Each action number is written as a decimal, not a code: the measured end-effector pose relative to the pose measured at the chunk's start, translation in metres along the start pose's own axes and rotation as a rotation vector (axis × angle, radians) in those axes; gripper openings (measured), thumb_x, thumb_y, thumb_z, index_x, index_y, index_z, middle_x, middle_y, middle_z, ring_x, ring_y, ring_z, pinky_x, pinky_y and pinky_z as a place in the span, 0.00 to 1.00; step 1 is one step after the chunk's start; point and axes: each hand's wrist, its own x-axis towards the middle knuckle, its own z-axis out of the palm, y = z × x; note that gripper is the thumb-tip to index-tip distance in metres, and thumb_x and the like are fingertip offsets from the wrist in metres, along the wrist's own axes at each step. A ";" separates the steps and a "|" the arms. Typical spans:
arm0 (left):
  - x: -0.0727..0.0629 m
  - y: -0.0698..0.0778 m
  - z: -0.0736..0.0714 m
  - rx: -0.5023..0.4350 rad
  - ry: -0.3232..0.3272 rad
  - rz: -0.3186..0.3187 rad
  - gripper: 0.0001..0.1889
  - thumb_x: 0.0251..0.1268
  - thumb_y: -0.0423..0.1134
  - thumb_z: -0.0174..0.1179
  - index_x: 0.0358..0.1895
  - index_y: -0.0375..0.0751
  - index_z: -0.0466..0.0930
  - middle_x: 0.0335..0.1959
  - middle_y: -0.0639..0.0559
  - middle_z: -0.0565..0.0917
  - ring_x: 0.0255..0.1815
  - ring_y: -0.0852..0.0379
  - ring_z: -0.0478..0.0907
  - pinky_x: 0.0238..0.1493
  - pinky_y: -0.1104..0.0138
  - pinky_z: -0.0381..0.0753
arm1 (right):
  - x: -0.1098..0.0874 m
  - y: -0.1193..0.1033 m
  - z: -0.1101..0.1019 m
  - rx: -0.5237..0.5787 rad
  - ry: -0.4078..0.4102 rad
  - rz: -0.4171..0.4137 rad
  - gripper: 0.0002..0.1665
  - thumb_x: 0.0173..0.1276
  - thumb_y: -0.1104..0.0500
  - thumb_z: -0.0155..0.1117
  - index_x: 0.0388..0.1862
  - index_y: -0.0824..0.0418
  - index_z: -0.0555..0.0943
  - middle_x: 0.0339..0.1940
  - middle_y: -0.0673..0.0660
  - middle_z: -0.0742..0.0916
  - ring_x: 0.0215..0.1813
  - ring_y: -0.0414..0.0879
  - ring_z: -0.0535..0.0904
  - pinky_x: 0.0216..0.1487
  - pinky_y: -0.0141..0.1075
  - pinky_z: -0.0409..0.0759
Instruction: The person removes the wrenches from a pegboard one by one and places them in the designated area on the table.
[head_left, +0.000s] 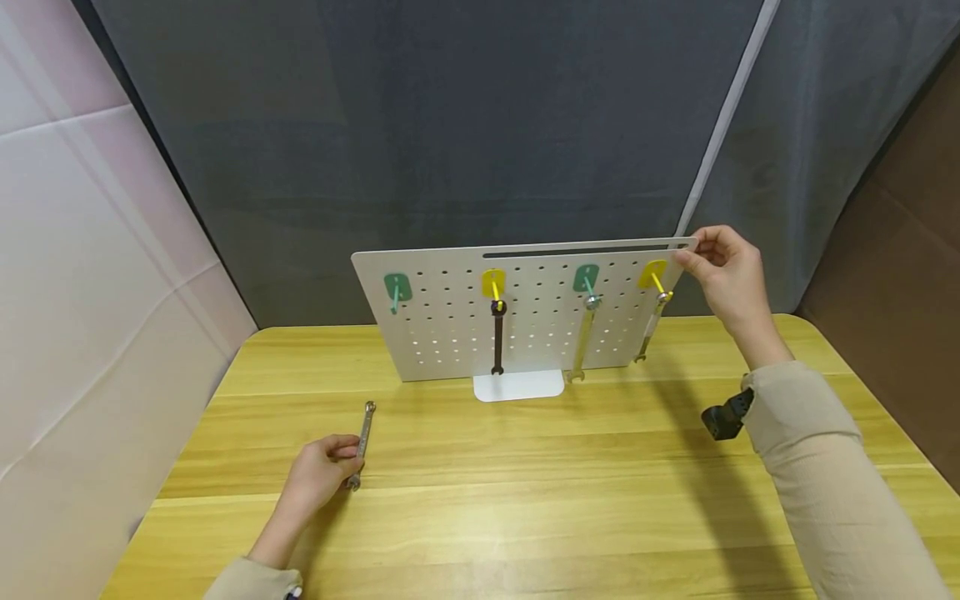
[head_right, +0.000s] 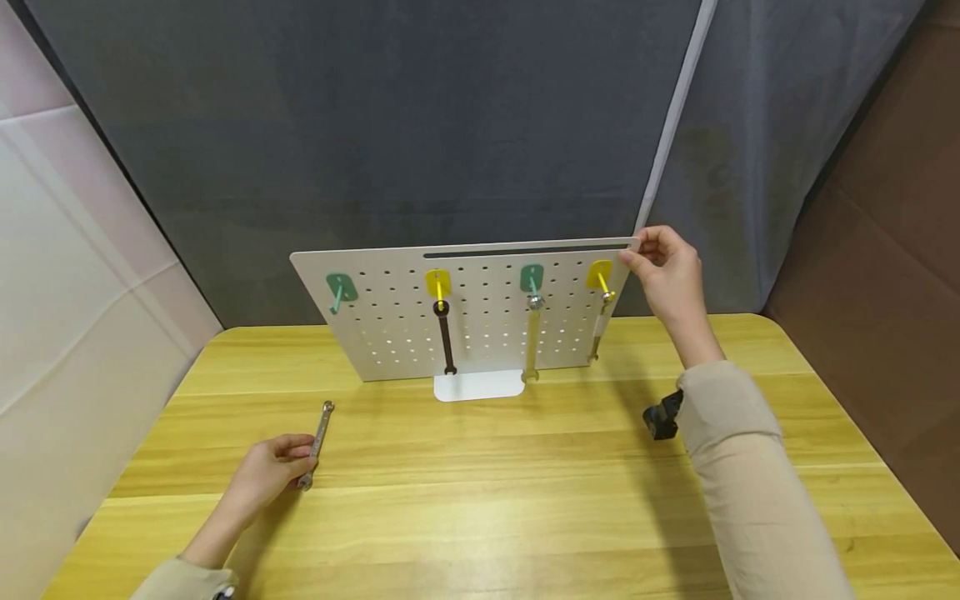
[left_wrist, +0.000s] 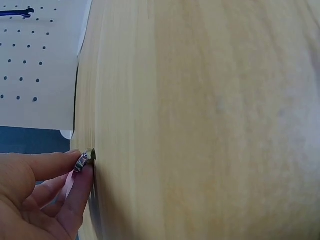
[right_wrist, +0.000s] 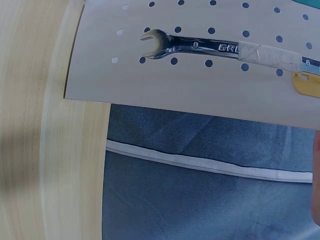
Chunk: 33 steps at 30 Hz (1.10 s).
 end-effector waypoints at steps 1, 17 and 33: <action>0.000 0.000 0.000 0.002 0.003 0.001 0.20 0.63 0.25 0.56 0.57 0.19 0.70 0.46 0.29 0.80 0.34 0.57 0.82 0.31 0.72 0.84 | 0.000 0.000 0.000 0.004 -0.003 0.001 0.10 0.65 0.61 0.64 0.34 0.46 0.73 0.29 0.34 0.76 0.35 0.30 0.72 0.36 0.15 0.71; 0.000 -0.002 0.001 0.051 0.050 0.006 0.19 0.61 0.27 0.57 0.54 0.21 0.73 0.45 0.30 0.82 0.33 0.57 0.81 0.28 0.75 0.80 | 0.000 0.000 -0.001 0.068 -0.019 0.033 0.10 0.65 0.63 0.63 0.34 0.47 0.74 0.29 0.35 0.77 0.35 0.31 0.72 0.35 0.14 0.73; -0.004 0.008 0.005 0.089 0.130 0.010 0.19 0.62 0.29 0.54 0.56 0.25 0.73 0.50 0.30 0.80 0.42 0.44 0.82 0.28 0.71 0.81 | -0.001 0.000 0.000 0.128 -0.004 0.056 0.11 0.64 0.64 0.64 0.34 0.47 0.75 0.28 0.36 0.77 0.35 0.32 0.72 0.36 0.13 0.75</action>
